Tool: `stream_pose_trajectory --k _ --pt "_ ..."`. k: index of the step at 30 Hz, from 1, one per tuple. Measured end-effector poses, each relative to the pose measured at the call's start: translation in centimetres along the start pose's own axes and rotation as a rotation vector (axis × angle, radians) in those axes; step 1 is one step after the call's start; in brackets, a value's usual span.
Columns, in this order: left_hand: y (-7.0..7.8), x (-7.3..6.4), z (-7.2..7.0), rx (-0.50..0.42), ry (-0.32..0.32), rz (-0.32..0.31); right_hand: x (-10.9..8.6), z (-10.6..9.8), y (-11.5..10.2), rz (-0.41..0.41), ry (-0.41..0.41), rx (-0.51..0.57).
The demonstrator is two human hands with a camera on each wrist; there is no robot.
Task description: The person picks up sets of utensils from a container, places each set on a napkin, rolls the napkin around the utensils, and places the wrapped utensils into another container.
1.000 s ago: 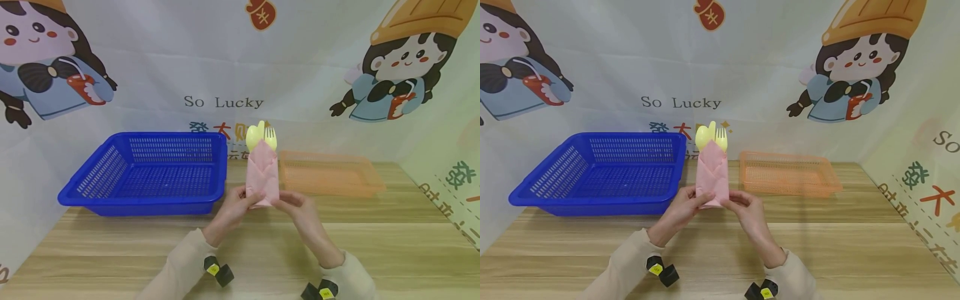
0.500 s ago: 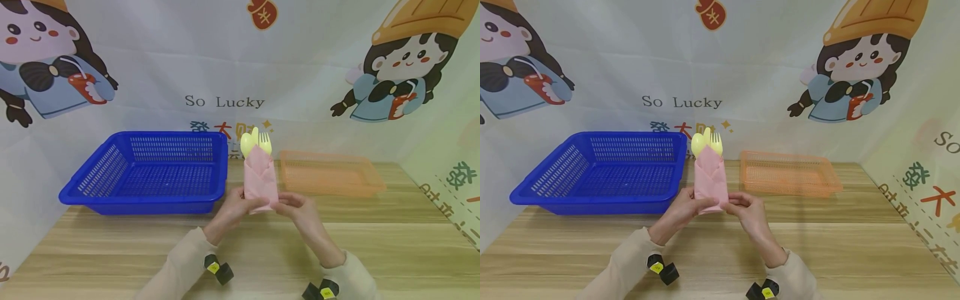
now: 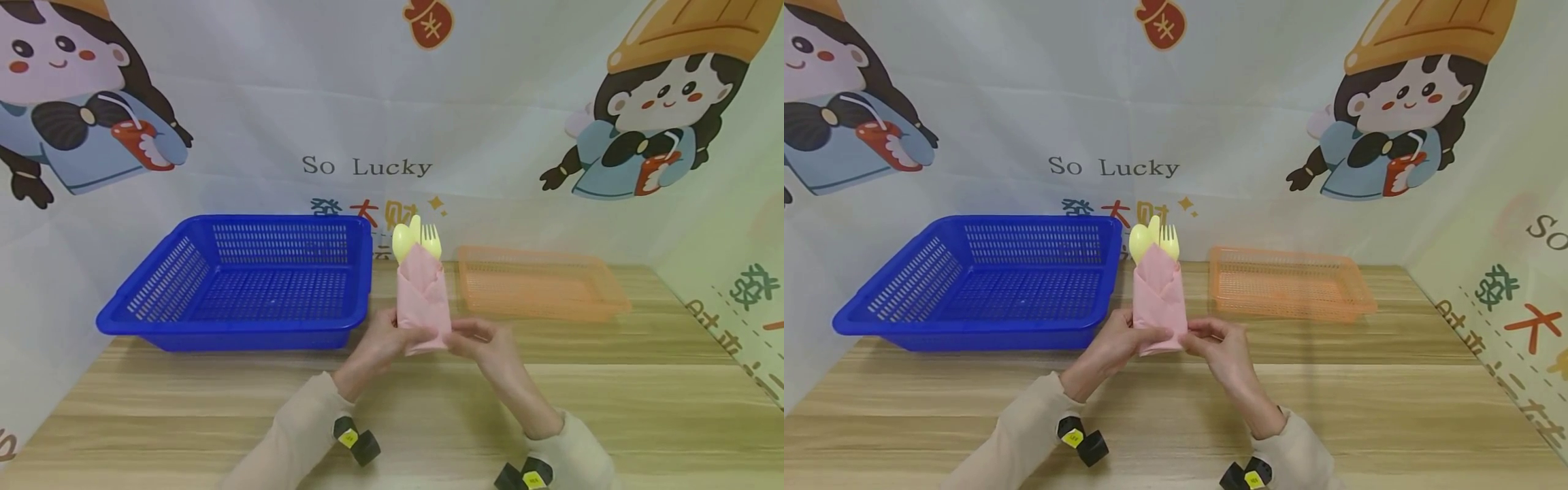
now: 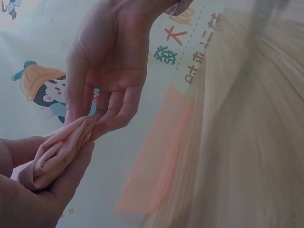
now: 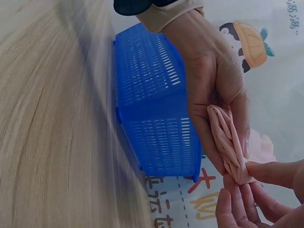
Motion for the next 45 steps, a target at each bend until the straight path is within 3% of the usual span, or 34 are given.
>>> stream_pose_trajectory --k 22,29,37,41,45 --pt "-1.4 -0.2 -0.1 0.041 0.008 -0.049 -0.2 0.3 0.7 0.021 -0.014 -0.085" --pt "-0.8 -0.3 -0.9 0.093 0.005 -0.056 0.1 0.8 0.7 0.022 -0.069 -0.090" --pt "3.3 -0.1 -4.3 0.163 0.022 0.059 1.8 3.5 -2.9 -0.103 -0.229 0.007" --pt "5.7 -0.2 -7.4 0.182 0.030 0.085 3.0 5.1 -5.0 -0.109 -0.277 0.031" --pt "7.7 -0.3 -11.0 0.197 0.045 0.089 4.4 6.6 -6.1 -0.094 -0.284 -0.059"
Point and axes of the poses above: each hand's wrist, its own x-axis towards the middle knuckle, its own z-axis out of the palm, y = z × x, the point moved 10 cm from there along x, towards the middle knuckle, and after that the axes turned 10 degrees about x, right-handed, at the moved point
